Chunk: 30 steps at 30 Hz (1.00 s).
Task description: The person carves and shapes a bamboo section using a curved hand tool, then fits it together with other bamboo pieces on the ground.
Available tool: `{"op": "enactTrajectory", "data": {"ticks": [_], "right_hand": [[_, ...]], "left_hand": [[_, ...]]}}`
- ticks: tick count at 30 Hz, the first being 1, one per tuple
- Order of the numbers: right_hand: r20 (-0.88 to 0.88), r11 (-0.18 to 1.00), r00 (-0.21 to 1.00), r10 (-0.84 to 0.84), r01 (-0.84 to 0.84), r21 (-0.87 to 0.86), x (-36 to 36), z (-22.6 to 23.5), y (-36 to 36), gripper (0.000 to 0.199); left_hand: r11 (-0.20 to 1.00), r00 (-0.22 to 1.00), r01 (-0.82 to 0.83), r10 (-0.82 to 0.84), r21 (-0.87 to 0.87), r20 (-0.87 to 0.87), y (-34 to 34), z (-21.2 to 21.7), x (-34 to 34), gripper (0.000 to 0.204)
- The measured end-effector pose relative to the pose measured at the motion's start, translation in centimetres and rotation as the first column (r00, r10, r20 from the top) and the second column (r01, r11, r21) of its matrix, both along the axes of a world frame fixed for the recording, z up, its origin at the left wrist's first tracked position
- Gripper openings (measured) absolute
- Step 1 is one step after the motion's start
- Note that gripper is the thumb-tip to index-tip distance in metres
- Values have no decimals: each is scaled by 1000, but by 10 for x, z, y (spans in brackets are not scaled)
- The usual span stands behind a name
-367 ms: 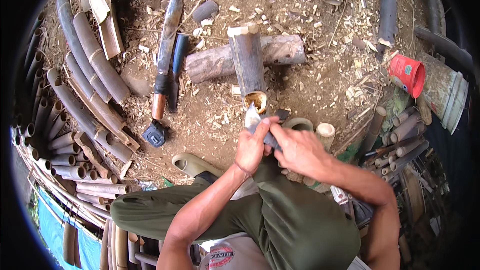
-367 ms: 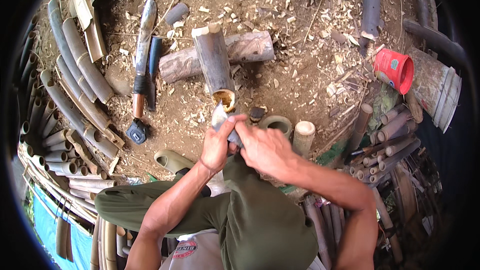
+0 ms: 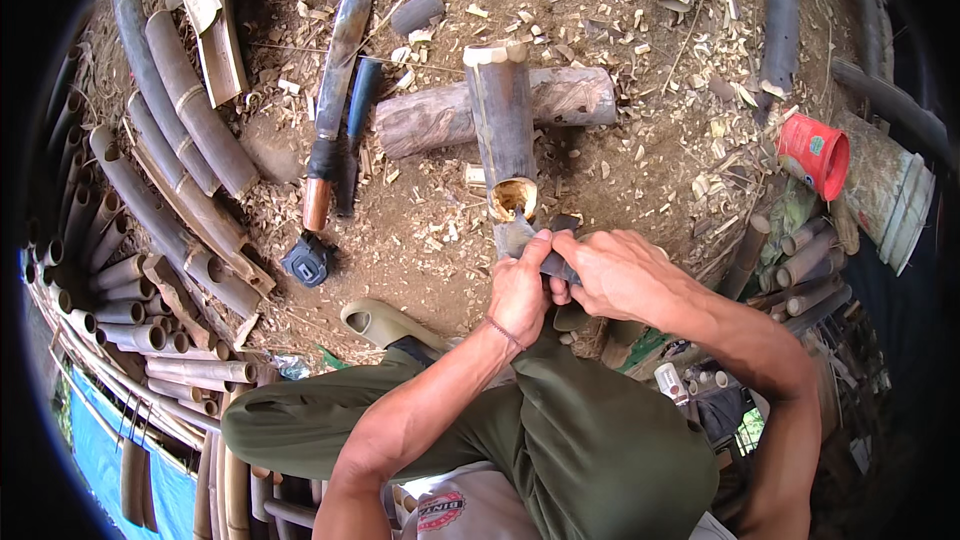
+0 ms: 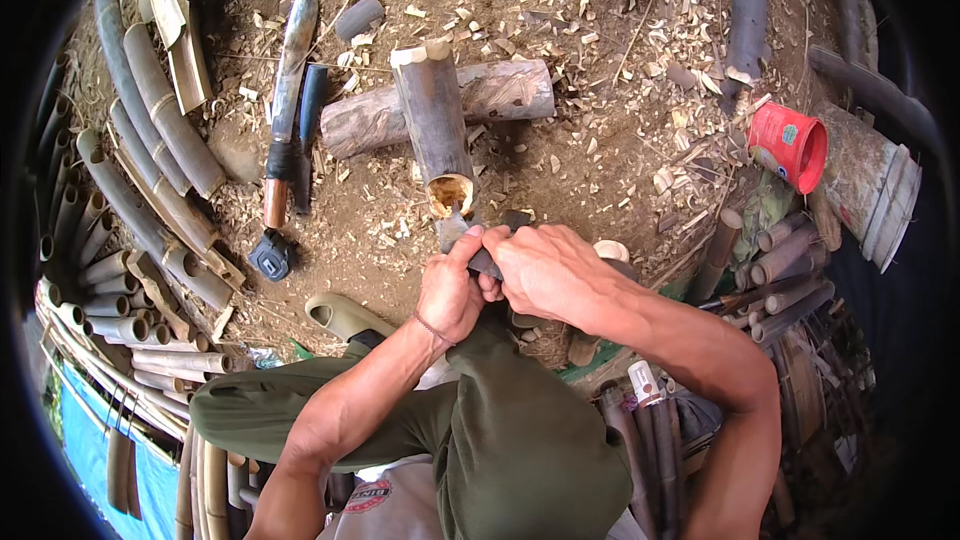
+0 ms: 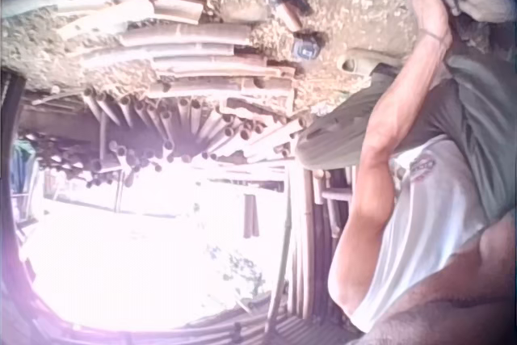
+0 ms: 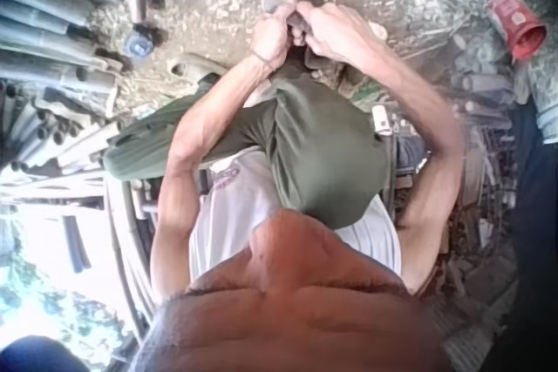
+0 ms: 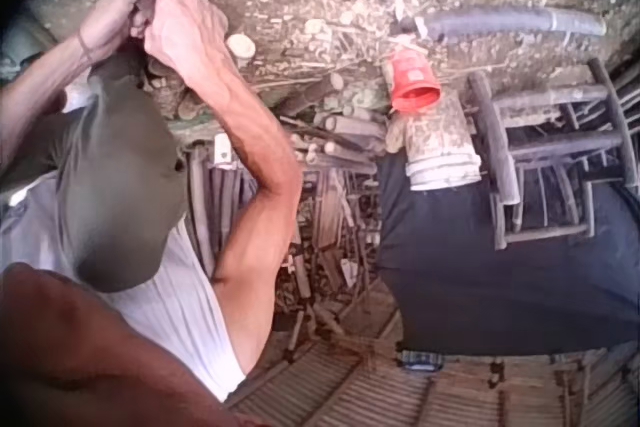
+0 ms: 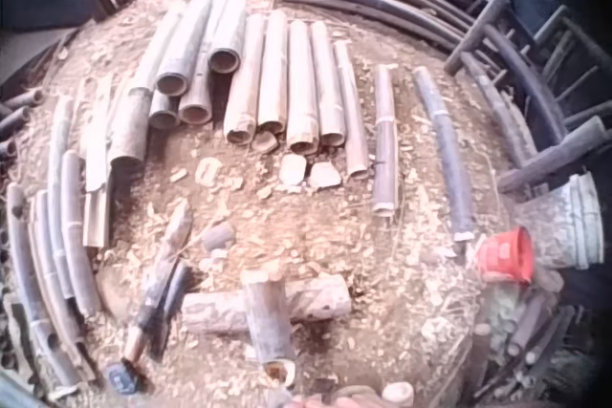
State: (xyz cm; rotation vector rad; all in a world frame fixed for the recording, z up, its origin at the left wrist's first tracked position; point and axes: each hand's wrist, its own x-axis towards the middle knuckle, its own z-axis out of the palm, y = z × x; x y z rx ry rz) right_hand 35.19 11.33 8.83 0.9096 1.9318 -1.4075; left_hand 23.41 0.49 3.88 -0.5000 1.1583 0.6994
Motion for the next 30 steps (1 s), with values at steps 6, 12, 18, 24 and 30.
{"op": "enactTrajectory", "data": {"ticks": [6,12,18,24,30], "right_hand": [[-26,787,787,-616,613,-70,-10,-30,-81,49],[-84,981,991,-102,114,158,6,6,-24,38],[-6,903,914,406,-400,160,-10,8,45,14],[97,939,994,51,-15,-342,-6,-11,50,16],[-8,782,825,-565,532,-324,12,-31,-38,17]], "left_hand": [[727,634,687,-600,-1,-488,6,-13,-34,58],[939,946,295,-260,180,-193,3,5,-18,42],[913,845,-391,406,-117,348,12,9,19,35],[987,992,-108,115,-115,56,22,9,6,31],[858,834,512,-504,-24,-223,18,-4,-18,45]]}}
